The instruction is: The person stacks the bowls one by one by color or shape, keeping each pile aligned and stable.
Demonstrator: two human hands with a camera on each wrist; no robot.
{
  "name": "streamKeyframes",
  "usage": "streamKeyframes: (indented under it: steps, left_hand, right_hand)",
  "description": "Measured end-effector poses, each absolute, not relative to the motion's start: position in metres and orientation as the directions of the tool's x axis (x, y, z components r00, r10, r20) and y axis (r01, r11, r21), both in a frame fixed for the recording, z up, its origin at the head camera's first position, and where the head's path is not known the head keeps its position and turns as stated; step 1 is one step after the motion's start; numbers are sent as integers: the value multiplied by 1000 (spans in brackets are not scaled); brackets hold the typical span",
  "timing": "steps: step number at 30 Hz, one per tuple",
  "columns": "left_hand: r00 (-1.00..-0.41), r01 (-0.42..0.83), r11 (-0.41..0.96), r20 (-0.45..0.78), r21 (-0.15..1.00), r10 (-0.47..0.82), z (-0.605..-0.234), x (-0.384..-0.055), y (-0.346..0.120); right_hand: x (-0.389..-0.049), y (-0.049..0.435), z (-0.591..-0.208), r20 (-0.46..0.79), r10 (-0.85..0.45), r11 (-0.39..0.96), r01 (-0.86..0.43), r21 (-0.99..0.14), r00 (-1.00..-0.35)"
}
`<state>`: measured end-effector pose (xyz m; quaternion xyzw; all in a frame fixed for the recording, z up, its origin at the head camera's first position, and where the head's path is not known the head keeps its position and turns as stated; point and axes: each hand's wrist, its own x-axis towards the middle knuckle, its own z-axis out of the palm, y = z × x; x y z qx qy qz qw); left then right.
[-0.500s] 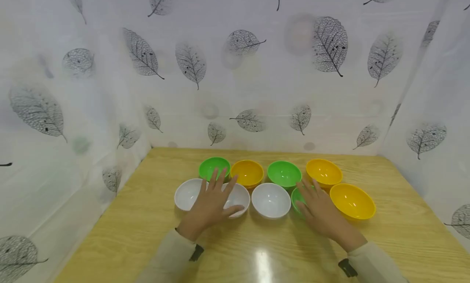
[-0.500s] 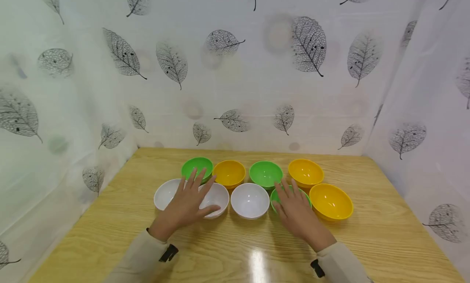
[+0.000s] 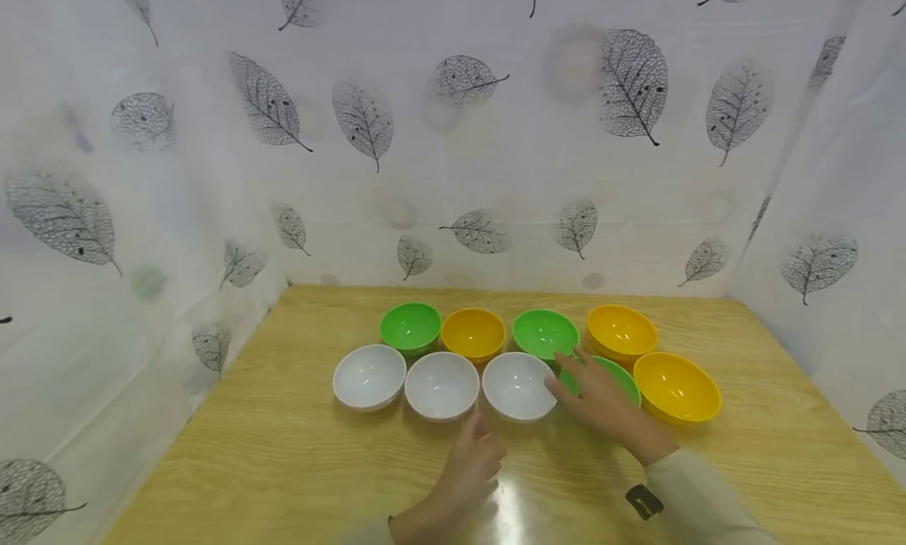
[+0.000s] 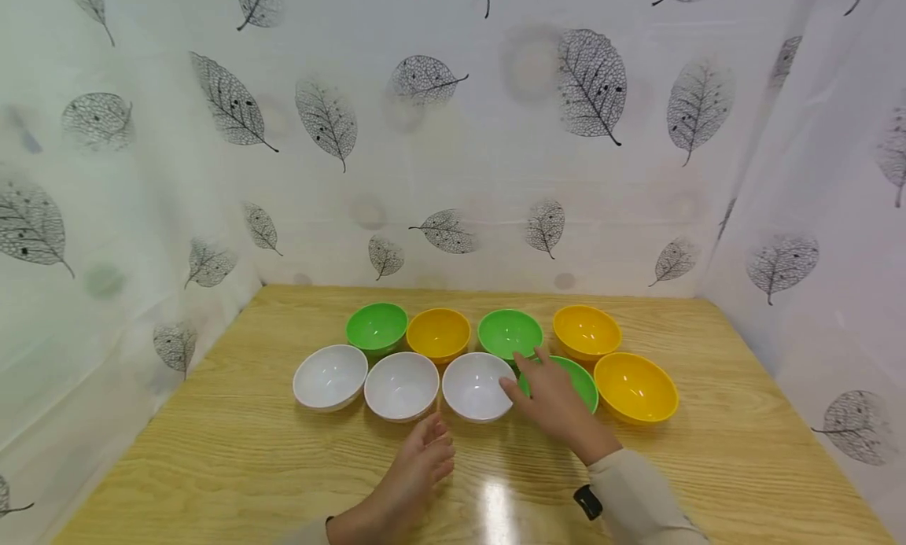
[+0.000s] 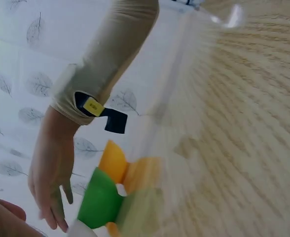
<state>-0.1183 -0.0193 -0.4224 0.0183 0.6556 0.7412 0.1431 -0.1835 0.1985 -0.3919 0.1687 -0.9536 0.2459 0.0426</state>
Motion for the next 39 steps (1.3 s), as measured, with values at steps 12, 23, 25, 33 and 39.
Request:
streamKeyframes:
  steps: [12,23,25,33,39]
  left_hand:
    - [-935,-313,-156,-275,937,226,-429,-136,-9]
    - [-945,-266,-238,-205,934,255,-430,-144,1]
    - [-947,-255,-202,-202,946,249,-431,-144,0]
    - [-959,-118,-107,-85,987,272,-431,-136,-5]
    - [-965,-35,-118,-3,992,264,-425,-128,-6]
  right_hand:
    - [-190,185,-407,265,-315,812,-404,-421,-911]
    - [-189,180,-408,177,-225,834,-283,-473,-958]
    - [-189,180,-409,176,-216,838,-275,-471,-960]
    - [-182,177,-406,205,-182,836,-261,-482,-962]
    - [-168,180,-401,275,-190,728,-323,-604,-943]
